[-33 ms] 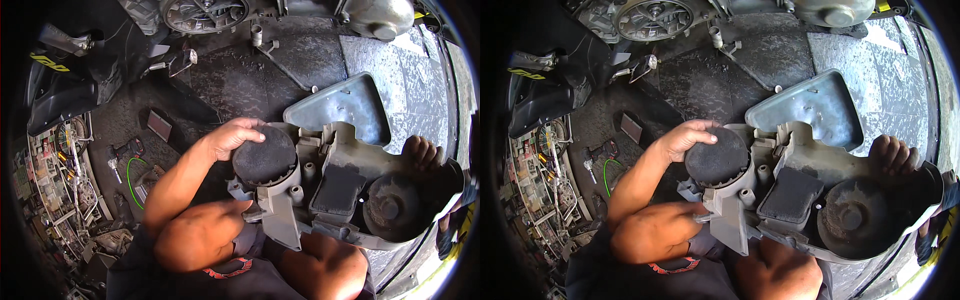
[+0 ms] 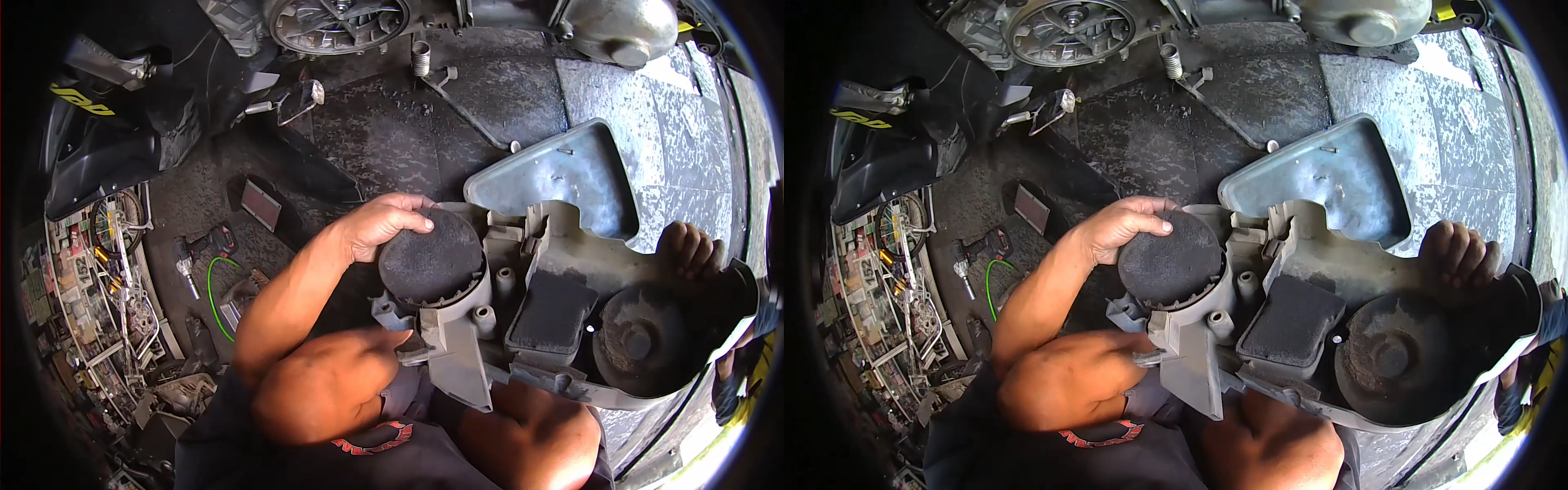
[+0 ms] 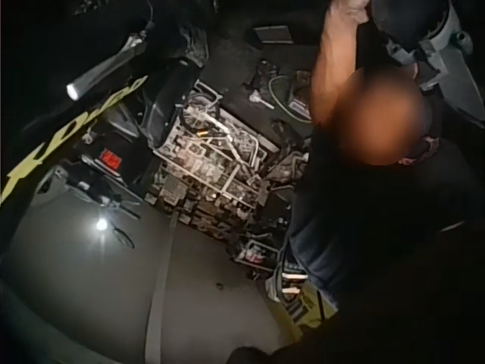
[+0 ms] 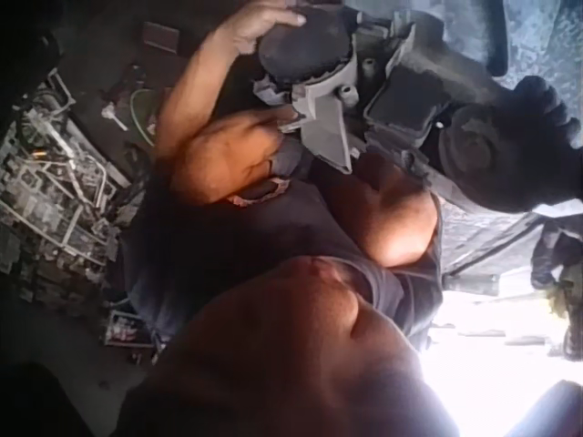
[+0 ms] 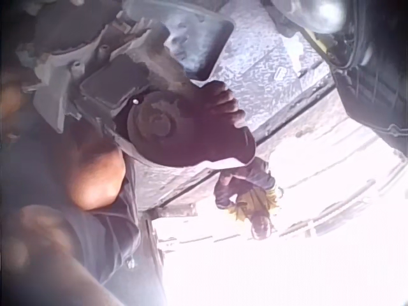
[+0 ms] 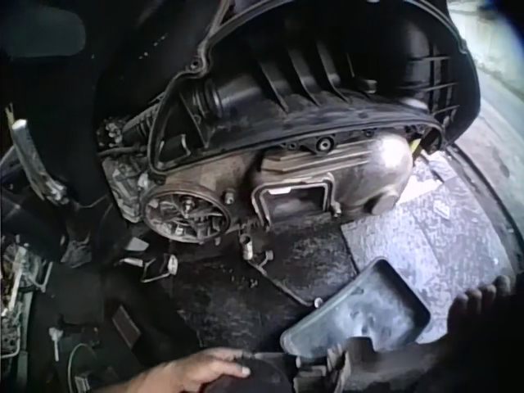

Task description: The person unscrews bolts from the side of a motorcycle using a t-handle socket wrench, placing the bolts into a metal tray on the floor. After removing all visible bolts, the person detaches a plastic engine cover by hand and inspects the interior components.

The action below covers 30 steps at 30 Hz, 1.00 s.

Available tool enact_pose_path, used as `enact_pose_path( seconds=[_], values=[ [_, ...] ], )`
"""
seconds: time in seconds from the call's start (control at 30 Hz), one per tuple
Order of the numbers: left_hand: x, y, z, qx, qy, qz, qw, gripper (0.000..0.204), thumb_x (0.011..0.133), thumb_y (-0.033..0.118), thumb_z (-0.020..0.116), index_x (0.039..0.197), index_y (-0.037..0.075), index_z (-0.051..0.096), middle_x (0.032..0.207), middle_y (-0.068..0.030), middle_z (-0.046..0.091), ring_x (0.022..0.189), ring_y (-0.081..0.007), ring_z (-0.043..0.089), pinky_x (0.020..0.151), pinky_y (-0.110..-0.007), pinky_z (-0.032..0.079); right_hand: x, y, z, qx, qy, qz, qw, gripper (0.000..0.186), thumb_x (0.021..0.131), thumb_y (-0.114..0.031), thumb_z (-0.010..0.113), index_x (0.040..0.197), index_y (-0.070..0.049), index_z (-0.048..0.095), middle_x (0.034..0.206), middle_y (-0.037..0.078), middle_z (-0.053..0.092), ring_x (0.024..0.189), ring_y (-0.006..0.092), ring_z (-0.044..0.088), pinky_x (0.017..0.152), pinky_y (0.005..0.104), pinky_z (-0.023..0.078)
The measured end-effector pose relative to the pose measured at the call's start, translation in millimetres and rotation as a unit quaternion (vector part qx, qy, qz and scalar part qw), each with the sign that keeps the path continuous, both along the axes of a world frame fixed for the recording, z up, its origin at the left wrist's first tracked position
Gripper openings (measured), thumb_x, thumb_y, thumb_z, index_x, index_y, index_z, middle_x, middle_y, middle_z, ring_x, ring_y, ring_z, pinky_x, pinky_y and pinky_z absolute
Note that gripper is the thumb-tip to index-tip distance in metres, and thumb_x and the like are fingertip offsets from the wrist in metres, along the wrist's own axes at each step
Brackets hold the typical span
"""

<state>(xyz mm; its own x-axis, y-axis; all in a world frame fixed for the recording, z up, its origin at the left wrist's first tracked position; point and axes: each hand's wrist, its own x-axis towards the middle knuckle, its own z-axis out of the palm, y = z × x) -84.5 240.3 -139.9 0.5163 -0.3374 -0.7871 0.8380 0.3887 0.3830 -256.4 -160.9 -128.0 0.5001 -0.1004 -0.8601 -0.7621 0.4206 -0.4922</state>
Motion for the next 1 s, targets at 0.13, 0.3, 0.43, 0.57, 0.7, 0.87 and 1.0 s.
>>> enact_pose_path(
  seconds=[0.13,0.3,0.43,0.57,0.7,0.87,1.0],
  values=[
    [7,14,-2,-0.047,-0.011,0.057,0.997,0.036,0.086,0.004,0.056,0.121,-0.002,0.055,0.110,-0.0135,0.065,0.099,-0.0216,0.066,0.089,-0.036,0.053,17,-2,-7,-0.003,-0.021,-0.001,1.000,0.043,0.086,-0.050,0.050,0.104,-0.012,0.056,0.109,0.008,0.054,0.109,0.0270,0.051,0.098,0.0481,0.039],
    [1,6,4,0.030,-0.072,-0.067,0.995,0.033,0.087,0.007,0.061,0.119,0.002,0.058,0.111,-0.0072,0.065,0.100,-0.0154,0.062,0.092,-0.032,0.049,27,-3,-11,-0.007,-0.040,-0.002,0.999,0.041,0.087,-0.049,0.049,0.102,-0.012,0.056,0.106,0.008,0.054,0.108,0.0266,0.050,0.098,0.0479,0.039],
    [-11,-23,-1,0.293,-0.323,-0.232,0.869,0.037,0.085,0.010,0.065,0.120,-0.002,0.057,0.114,-0.0068,0.063,0.106,-0.0159,0.058,0.096,-0.033,0.045,32,-4,-13,-0.006,-0.044,-0.003,0.999,0.040,0.088,-0.049,0.049,0.100,-0.012,0.056,0.104,0.008,0.054,0.106,0.0263,0.050,0.098,0.0477,0.038],
    [-20,-40,12,0.432,-0.379,-0.252,0.778,0.051,0.080,0.014,0.071,0.126,0.004,0.054,0.130,-0.0151,0.053,0.116,-0.0282,0.056,0.100,-0.037,0.044,37,-7,-15,-0.007,-0.052,-0.005,0.999,0.040,0.089,-0.049,0.048,0.098,-0.012,0.056,0.102,0.008,0.054,0.105,0.0260,0.050,0.098,0.0474,0.037],
    [-19,-30,8,0.478,-0.405,-0.274,0.730,0.046,0.080,0.021,0.072,0.121,0.006,0.058,0.131,-0.0156,0.052,0.120,-0.0328,0.052,0.101,-0.040,0.043,42,-8,-18,-0.006,-0.062,-0.008,0.998,0.039,0.089,-0.049,0.047,0.096,-0.011,0.056,0.100,0.007,0.053,0.104,0.0258,0.050,0.098,0.0472,0.037],
    [-24,-19,1,0.371,-0.394,-0.238,0.806,0.039,0.090,0.032,0.063,0.115,0.002,0.064,0.132,-0.0164,0.054,0.122,-0.0343,0.050,0.101,-0.042,0.042,45,-9,-20,-0.001,-0.069,-0.011,0.998,0.039,0.090,-0.049,0.046,0.093,-0.011,0.056,0.097,0.007,0.053,0.103,0.0254,0.049,0.098,0.0470,0.036],
    [-18,-14,13,0.276,-0.429,-0.305,0.804,0.070,0.090,0.049,0.059,0.137,-0.001,0.044,0.146,-0.0220,0.038,0.136,-0.0367,0.036,0.111,-0.043,0.031,47,-9,-22,0.000,-0.076,-0.013,0.997,0.039,0.091,-0.049,0.045,0.091,-0.011,0.056,0.095,0.007,0.053,0.102,0.0251,0.049,0.098,0.0467,0.035]
  ],
)
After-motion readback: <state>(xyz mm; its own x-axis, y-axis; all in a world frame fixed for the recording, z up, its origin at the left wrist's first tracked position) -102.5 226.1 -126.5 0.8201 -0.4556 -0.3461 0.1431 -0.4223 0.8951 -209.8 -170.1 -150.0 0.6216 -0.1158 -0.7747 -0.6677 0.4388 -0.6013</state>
